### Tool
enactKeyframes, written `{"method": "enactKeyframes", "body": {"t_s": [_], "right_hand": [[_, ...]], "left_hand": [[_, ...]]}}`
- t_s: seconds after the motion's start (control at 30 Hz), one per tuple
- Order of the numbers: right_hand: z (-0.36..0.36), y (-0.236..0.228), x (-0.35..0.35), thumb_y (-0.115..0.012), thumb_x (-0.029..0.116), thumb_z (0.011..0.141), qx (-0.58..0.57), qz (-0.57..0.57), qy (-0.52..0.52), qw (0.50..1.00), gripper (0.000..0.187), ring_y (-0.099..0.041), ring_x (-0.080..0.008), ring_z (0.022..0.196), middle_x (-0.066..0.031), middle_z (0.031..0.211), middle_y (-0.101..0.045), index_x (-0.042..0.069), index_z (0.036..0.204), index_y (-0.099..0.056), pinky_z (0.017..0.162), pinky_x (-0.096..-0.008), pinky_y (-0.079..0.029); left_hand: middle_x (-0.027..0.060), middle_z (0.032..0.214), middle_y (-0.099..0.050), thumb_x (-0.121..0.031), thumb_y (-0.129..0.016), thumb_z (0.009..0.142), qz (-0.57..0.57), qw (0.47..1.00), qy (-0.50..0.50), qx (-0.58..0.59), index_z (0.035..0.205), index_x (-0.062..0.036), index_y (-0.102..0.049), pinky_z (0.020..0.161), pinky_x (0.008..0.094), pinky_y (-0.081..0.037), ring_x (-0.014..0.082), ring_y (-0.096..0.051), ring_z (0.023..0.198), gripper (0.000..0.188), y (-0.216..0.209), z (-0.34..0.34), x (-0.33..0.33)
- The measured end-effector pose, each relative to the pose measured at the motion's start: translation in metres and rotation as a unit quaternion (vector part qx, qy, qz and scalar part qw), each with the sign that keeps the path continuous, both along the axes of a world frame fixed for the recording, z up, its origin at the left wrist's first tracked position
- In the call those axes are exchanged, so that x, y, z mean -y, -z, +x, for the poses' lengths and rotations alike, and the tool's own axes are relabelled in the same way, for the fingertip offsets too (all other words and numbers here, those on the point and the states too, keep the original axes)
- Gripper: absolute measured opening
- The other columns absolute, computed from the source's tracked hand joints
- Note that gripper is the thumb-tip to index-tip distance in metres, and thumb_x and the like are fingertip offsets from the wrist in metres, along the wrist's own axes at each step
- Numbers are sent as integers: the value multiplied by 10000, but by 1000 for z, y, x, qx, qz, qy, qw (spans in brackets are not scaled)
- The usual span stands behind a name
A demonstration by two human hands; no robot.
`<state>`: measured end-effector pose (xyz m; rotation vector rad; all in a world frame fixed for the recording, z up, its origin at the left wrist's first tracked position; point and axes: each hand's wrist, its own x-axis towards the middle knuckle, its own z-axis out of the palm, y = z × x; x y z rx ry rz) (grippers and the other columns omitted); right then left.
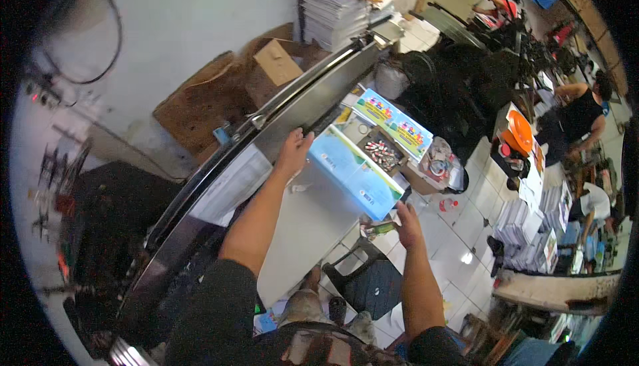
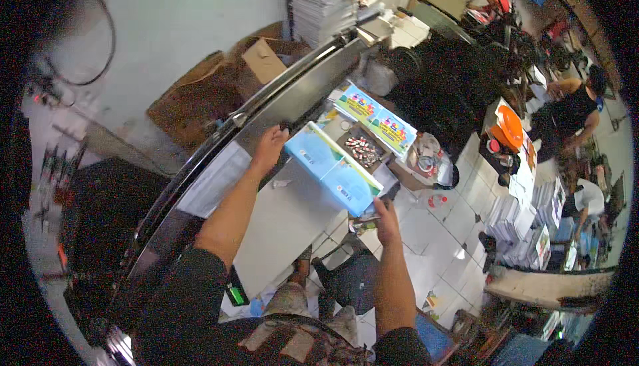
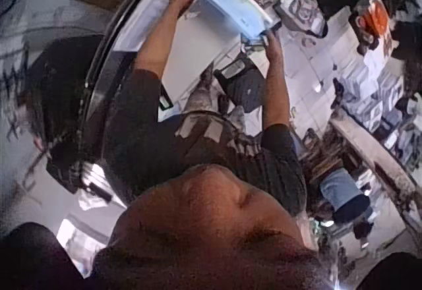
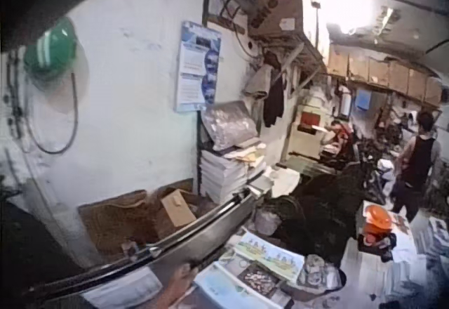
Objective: The person feeds printed booklets into a binding machine, uses pliers to adjust a metal fastener on a booklet, and then organizes a large stack of blue folders on a worktable.
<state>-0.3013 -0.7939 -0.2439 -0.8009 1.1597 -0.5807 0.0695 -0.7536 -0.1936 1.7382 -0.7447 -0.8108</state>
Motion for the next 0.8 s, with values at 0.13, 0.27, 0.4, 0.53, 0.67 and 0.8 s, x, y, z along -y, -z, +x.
{"method": "enactKeyframes", "body": {"t_s": [0.13, 0.27, 0.4, 0.53, 0.67, 0.8], "right_hand": [[-60, 21, -52, -638, 391, 875, -107, -44, -57, 992, 717, -541, -229, 1113, -129, 1296, -511, 17, 1414, -349, 864, -398, -467], [-186, 101, -112, -624, 268, 890, -149, -114, -259, 948, 384, -611, -192, 836, -99, 984, -645, -4, 1158, -580, 670, -337, -504], [-205, 137, -174, -606, 340, 896, -316, 68, -533, 782, 416, -574, -227, 825, -116, 934, -640, -17, 1109, -614, 754, -354, -470], [-135, 117, -207, -602, 341, 904, -342, -7, -728, 594, 415, -589, -238, 871, -121, 963, -650, -14, 1119, -611, 793, -356, -472], [-62, 88, -261, -598, 343, 911, -319, -100, -841, 425, 414, -605, -249, 917, -125, 992, -659, -10, 1128, -608, 831, -357, -474], [14, 67, -306, -595, 344, 918, -252, -205, -900, 289, 413, -620, -260, 964, -130, 1021, -669, -7, 1137, -605, 870, -359, -477]], "left_hand": [[109, 1173, -593, -162, -635, 915, -78, 992, -91, 48, 1247, 18, -516, 936, 310, -448, 179, -564, 1068, 396, -10, -55, -189], [81, 1073, -640, -158, -614, 916, 24, 967, -216, 134, 1194, -37, -579, 857, 318, -485, 157, -600, 955, 305, -36, -150, -383], [99, 1002, -669, -136, -621, 889, 55, 896, -390, 204, 1183, -13, -597, 807, 321, -511, 172, -634, 898, 320, -65, -263, -560], [112, 987, -660, -118, -631, 889, 124, 756, -598, 237, 1162, -4, -591, 812, 317, -503, 189, -637, 891, 298, -114, -355, -653], [143, 961, -655, -137, -625, 894, 116, 554, -758, 324, 1114, 15, -597, 795, 330, -497, 220, -640, 884, 269, -149, -429, -748], [200, 1043, -635, -259, -653, 866, 295, 334, -818, 364, 1114, 13, -607, 896, 411, -459, 333, -609, 997, 371, -178, -470, -841]]}}
